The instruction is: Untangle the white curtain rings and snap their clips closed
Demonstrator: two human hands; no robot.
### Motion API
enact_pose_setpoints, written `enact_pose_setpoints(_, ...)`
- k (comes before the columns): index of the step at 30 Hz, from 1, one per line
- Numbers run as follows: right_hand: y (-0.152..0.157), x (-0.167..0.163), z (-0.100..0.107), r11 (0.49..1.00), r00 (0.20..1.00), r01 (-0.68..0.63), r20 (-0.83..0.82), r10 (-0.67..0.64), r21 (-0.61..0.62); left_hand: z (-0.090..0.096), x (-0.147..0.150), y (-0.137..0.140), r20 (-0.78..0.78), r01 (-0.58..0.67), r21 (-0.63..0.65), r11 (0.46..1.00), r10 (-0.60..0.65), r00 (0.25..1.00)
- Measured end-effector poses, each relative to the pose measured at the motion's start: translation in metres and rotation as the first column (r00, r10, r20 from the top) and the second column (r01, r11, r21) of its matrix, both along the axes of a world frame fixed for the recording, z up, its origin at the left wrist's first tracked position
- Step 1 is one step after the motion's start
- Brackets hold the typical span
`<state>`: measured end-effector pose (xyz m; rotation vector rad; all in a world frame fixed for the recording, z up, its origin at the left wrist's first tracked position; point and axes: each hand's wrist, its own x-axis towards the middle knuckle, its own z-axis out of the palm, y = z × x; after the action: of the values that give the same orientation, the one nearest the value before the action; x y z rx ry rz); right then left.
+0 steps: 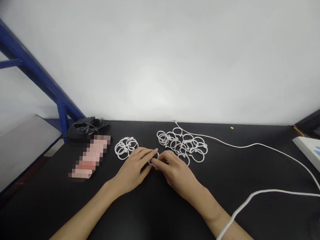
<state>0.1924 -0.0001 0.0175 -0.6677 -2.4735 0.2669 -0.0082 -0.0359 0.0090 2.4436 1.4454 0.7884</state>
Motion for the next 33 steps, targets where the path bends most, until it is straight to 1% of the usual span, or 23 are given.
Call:
enact_pose_setpoints(4, -0.002, 0.001, 0.001, 1.0, 0.999, -0.008, -0.031, 0.007, -0.02, -0.001, -0.003, 0.002, 0.027, -0.043, 0.013, 0.999, 0.042, 0.999)
enact_pose_setpoints(7, -0.006, -0.001, 0.0, 0.999, 0.998, -0.005, -0.061, 0.002, -0.035, 0.0, -0.004, 0.003, 0.019, -0.051, 0.016, 0.999, 0.051, 0.999)
enact_pose_setpoints(11, -0.008, -0.002, 0.0, 0.998, 0.997, 0.039, -0.058, -0.042, -0.058, 0.003, -0.001, 0.001, 0.004, -0.035, -0.03, 0.999, 0.036, 0.999)
enact_pose_setpoints(13, -0.008, -0.002, 0.001, 0.999, 0.998, 0.019, -0.063, -0.022, -0.037, 0.006, 0.001, -0.001, 0.006, -0.013, -0.071, 0.997, 0.013, 1.0)
enact_pose_setpoints(15, -0.008, -0.001, 0.002, 1.0, 0.996, -0.028, -0.085, 0.029, 0.012, 0.008, 0.003, -0.002, 0.02, 0.016, -0.122, 0.992, -0.013, 1.0)
enact_pose_setpoints(18, -0.006, 0.0, 0.001, 0.997, 0.988, -0.052, -0.144, 0.059, 0.051, 0.011, 0.004, -0.003, 0.098, 0.024, -0.169, 0.985, -0.007, 0.995)
enact_pose_setpoints(21, -0.004, 0.002, -0.003, 1.0, 0.977, 0.012, -0.213, -0.009, 0.012, 0.014, 0.003, -0.004, 0.187, -0.008, -0.162, 0.987, 0.039, 0.982)
enact_pose_setpoints(25, -0.003, 0.003, -0.008, 0.994, 0.957, 0.08, -0.272, -0.099, -0.078, 0.017, 0.004, -0.006, 0.183, 0.036, -0.184, 0.982, -0.002, 0.983)
enact_pose_setpoints(29, -0.005, 0.0, -0.006, 0.983, 0.942, 0.078, -0.31, -0.126, -0.163, 0.018, 0.005, -0.008, 0.185, 0.069, -0.23, 0.971, -0.026, 0.982)
enact_pose_setpoints(33, -0.007, -0.003, -0.003, 0.975, 0.937, 0.065, -0.322, -0.133, -0.212, 0.017, 0.006, -0.007, 0.202, 0.065, -0.243, 0.968, -0.015, 0.979)
